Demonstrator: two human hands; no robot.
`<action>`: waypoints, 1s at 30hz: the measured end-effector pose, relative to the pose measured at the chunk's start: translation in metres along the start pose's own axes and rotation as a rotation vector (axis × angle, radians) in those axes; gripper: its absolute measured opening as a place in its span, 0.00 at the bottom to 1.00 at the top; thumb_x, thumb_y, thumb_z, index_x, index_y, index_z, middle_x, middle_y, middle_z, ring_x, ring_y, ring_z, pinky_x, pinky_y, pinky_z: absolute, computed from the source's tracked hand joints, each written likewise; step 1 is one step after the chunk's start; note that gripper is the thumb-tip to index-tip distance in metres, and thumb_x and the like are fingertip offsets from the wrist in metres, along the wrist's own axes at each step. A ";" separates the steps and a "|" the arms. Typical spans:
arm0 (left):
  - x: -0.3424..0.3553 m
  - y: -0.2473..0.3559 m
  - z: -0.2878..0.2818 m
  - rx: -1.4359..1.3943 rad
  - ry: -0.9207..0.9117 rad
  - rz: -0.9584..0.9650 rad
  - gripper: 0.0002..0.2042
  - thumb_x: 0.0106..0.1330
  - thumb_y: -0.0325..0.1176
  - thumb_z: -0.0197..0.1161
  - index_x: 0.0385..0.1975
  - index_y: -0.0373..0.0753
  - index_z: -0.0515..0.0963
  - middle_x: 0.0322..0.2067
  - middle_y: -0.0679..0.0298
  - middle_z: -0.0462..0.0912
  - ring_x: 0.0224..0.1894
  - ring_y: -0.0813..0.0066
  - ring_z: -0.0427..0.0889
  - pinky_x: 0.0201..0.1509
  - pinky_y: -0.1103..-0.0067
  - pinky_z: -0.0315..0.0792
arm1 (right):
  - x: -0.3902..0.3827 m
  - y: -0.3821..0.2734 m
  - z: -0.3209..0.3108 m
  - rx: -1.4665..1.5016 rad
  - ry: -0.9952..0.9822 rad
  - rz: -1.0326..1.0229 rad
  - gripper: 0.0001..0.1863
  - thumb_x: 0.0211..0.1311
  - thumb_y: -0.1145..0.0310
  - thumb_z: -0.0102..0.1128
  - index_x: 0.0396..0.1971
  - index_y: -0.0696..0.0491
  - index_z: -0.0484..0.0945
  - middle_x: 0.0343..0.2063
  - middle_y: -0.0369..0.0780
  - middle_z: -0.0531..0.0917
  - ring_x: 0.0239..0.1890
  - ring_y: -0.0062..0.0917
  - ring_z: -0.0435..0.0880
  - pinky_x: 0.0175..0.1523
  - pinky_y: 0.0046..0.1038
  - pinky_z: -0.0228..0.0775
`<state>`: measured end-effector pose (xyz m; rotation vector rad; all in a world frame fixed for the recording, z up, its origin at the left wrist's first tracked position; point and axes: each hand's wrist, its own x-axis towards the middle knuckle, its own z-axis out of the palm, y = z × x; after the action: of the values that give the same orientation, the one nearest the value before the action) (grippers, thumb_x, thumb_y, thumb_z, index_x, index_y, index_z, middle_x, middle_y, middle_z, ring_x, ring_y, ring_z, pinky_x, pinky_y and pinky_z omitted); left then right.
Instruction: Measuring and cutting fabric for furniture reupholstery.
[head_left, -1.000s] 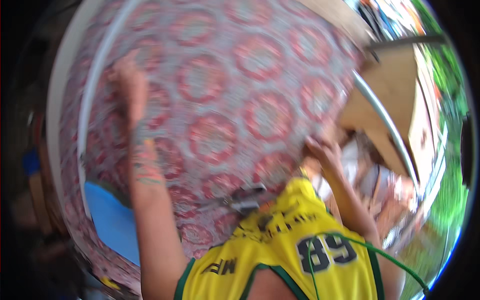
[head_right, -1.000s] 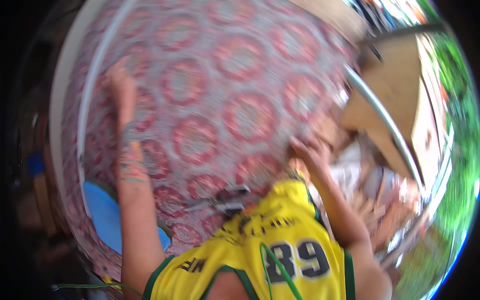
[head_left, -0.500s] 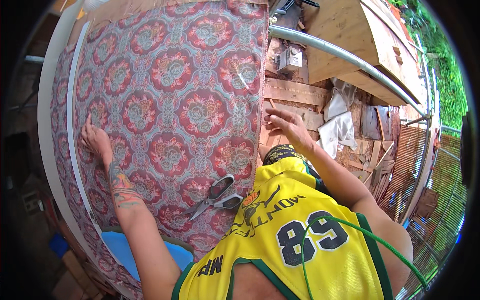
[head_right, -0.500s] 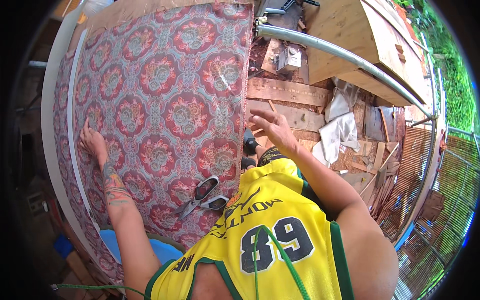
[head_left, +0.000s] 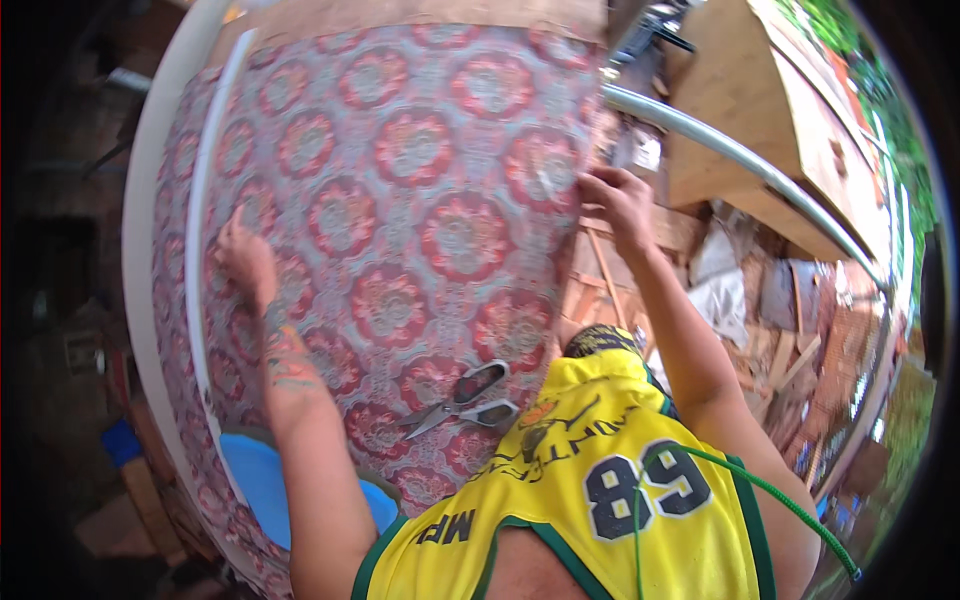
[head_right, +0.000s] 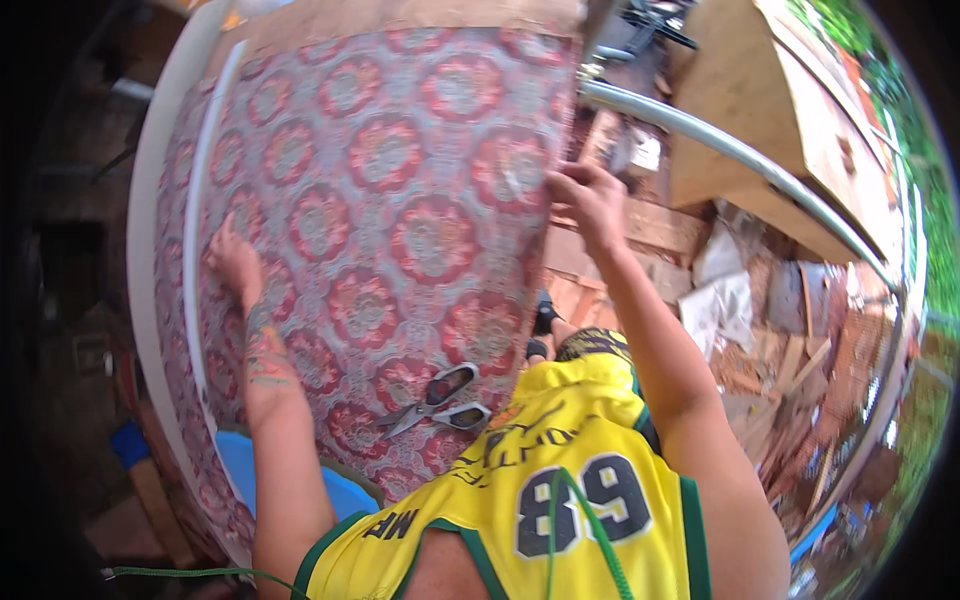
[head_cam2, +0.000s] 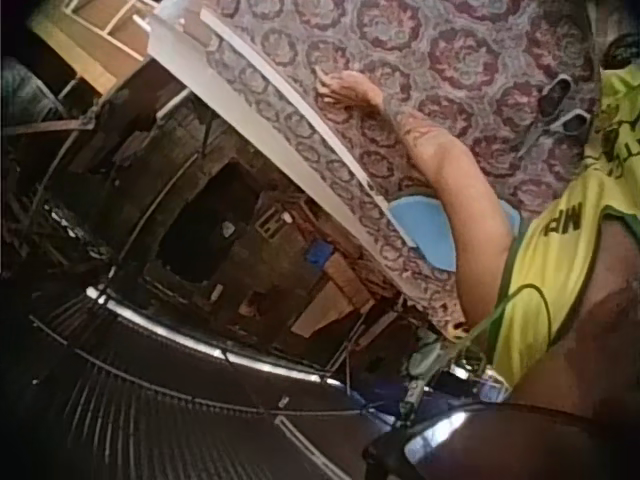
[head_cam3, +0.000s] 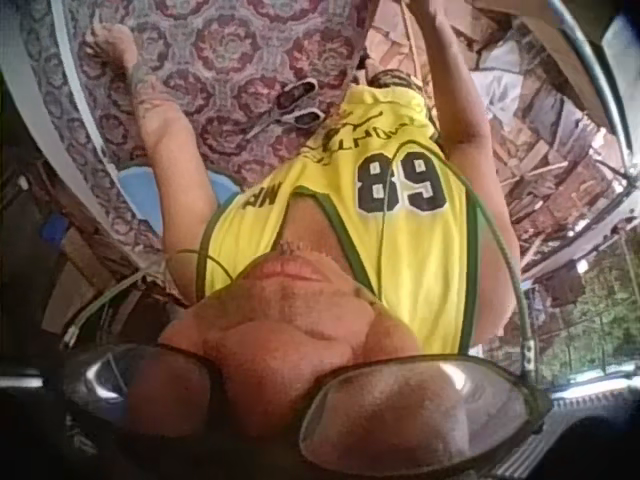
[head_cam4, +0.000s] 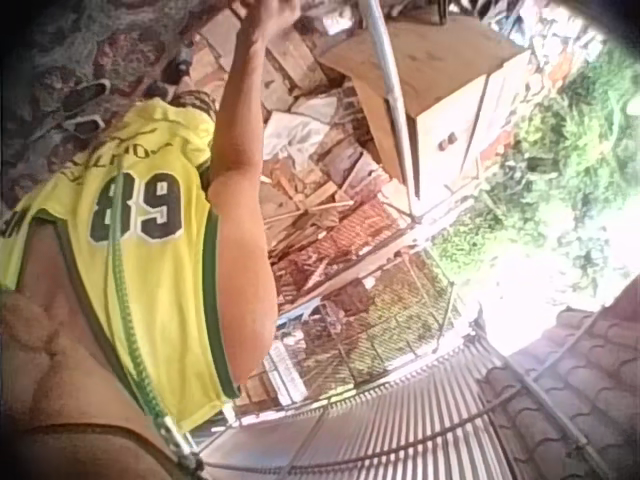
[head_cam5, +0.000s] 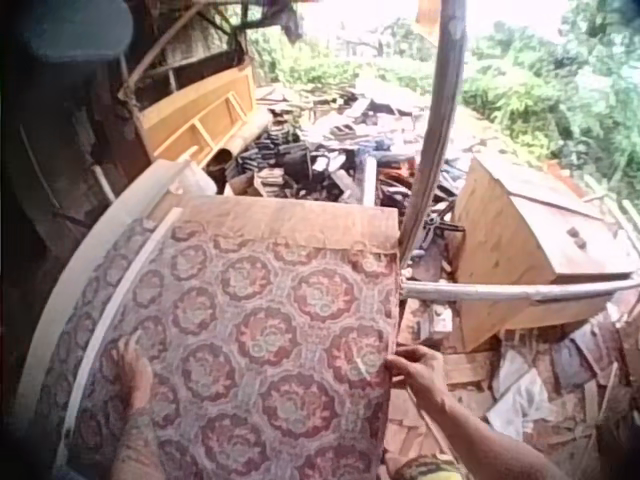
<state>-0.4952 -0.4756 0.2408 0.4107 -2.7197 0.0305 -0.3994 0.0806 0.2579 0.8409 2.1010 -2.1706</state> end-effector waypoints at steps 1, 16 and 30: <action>0.000 0.003 -0.002 0.036 -0.002 0.009 0.20 0.73 0.33 0.52 0.61 0.62 0.78 0.59 0.64 0.78 0.60 0.52 0.74 0.66 0.58 0.67 | -0.001 -0.004 -0.002 0.020 0.002 0.040 0.18 0.63 0.65 0.71 0.46 0.63 0.83 0.34 0.41 0.87 0.32 0.21 0.86 0.35 0.22 0.80; -0.006 0.014 -0.006 -0.116 -0.011 -0.169 0.17 0.78 0.37 0.50 0.59 0.63 0.79 0.59 0.72 0.75 0.63 0.61 0.69 0.68 0.56 0.59 | 0.010 -0.004 -0.009 0.007 0.008 0.101 0.12 0.61 0.71 0.71 0.42 0.60 0.83 0.28 0.36 0.86 0.24 0.16 0.82 0.31 0.19 0.79; -0.008 0.015 -0.003 -0.101 -0.036 -0.170 0.17 0.79 0.38 0.48 0.60 0.66 0.78 0.62 0.72 0.74 0.66 0.61 0.67 0.70 0.54 0.57 | 0.006 -0.005 -0.006 -0.021 0.019 0.124 0.14 0.63 0.69 0.71 0.44 0.60 0.81 0.31 0.37 0.86 0.27 0.18 0.83 0.33 0.20 0.79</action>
<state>-0.4916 -0.4592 0.2408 0.6162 -2.6968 -0.1611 -0.4039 0.0888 0.2606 0.9662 2.0181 -2.0838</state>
